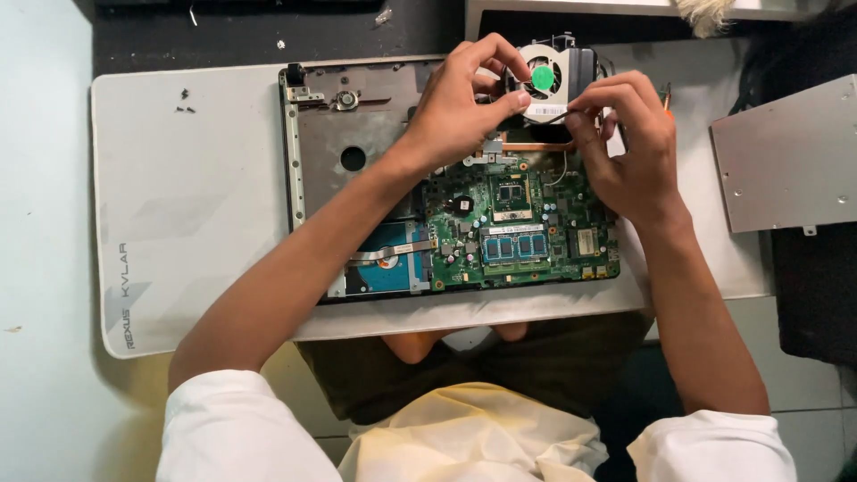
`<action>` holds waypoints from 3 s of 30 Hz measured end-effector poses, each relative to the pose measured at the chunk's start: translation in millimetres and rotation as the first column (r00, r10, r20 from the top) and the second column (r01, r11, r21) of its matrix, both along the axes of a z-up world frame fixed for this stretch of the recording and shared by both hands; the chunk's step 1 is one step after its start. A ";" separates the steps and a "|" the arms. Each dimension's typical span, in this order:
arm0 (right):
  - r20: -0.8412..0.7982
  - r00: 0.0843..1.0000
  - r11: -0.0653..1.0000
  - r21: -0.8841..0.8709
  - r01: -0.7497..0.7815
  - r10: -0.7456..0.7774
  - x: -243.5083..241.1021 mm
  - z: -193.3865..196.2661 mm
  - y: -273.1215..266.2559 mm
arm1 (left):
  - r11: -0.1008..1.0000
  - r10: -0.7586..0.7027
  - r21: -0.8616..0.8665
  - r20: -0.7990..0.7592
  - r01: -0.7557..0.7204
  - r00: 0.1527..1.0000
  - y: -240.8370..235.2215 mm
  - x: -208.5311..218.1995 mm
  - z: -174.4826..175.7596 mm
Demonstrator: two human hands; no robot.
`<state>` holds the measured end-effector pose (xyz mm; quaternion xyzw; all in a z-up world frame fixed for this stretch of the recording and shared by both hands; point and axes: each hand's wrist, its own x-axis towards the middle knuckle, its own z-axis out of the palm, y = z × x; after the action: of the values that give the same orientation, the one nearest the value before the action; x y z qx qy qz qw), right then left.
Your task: The person removes the back cover of a laptop and uses a screwdriver to detach the cooling fan and heat sink assembly from the motherboard. They disconnect the fan cable and lift the entire cooling unit out of the chassis.
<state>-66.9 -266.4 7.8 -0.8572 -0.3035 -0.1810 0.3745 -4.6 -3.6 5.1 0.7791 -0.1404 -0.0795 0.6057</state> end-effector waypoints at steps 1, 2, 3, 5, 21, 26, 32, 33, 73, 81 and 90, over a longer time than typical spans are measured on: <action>0.001 1.000 1.000 0.001 0.001 -0.001 1.2 1.1 1.3 | 1.000 -0.001 0.001 0.001 0.001 1.000 0.9 1.4 -0.7; -0.009 1.000 1.000 0.008 -0.017 0.017 2.4 2.2 2.8 | 0.999 -0.018 -0.051 -0.013 0.018 1.000 2.0 2.7 -1.4; -0.019 0.999 0.999 0.015 -0.034 0.035 3.6 3.2 4.4 | 0.994 -0.036 -0.103 -0.027 0.033 0.999 3.2 3.8 -2.3; -0.115 0.993 0.999 0.044 -0.008 0.013 7.2 17.4 8.3 | 0.990 -0.041 -0.135 -0.050 0.034 0.998 3.1 3.9 -2.5; 0.125 0.992 0.824 -0.559 0.089 -0.022 -2.9 43.5 -1.7 | 0.964 -0.031 -0.267 -0.099 0.004 0.995 0.5 10.9 -18.5; 0.237 0.971 0.908 -0.396 0.133 -0.039 -6.5 3.9 7.0 | 0.960 -0.037 -0.280 -0.078 0.013 0.996 6.6 16.3 -21.1; 0.145 0.987 0.907 -0.402 0.127 -0.074 -11.8 19.2 14.7 | 0.963 -0.041 -0.270 -0.061 0.023 0.997 4.2 10.8 -12.1; 0.154 0.984 0.856 -0.492 0.156 -0.091 -12.9 20.9 14.6 | 0.965 -0.028 -0.263 -0.027 0.020 0.999 3.7 9.7 -12.4; -0.335 0.902 0.955 0.209 -0.210 0.272 64.5 51.5 2.2 | 0.827 -0.485 -0.460 -0.296 0.322 0.823 55.8 19.4 26.5; -0.221 0.963 0.985 0.114 -0.129 0.152 37.7 35.4 6.9 | 0.916 -0.377 -0.273 -0.334 0.294 0.864 50.6 12.9 32.7; 0.169 0.985 0.942 -0.335 0.026 0.033 24.0 26.5 22.4 | 0.859 -0.461 -0.371 -0.261 0.353 0.848 46.7 5.9 32.6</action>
<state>-42.9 -243.9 34.3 -0.8890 -0.3629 -0.1994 0.1956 1.4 43.1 37.7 0.6003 -0.2081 -0.3183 0.7036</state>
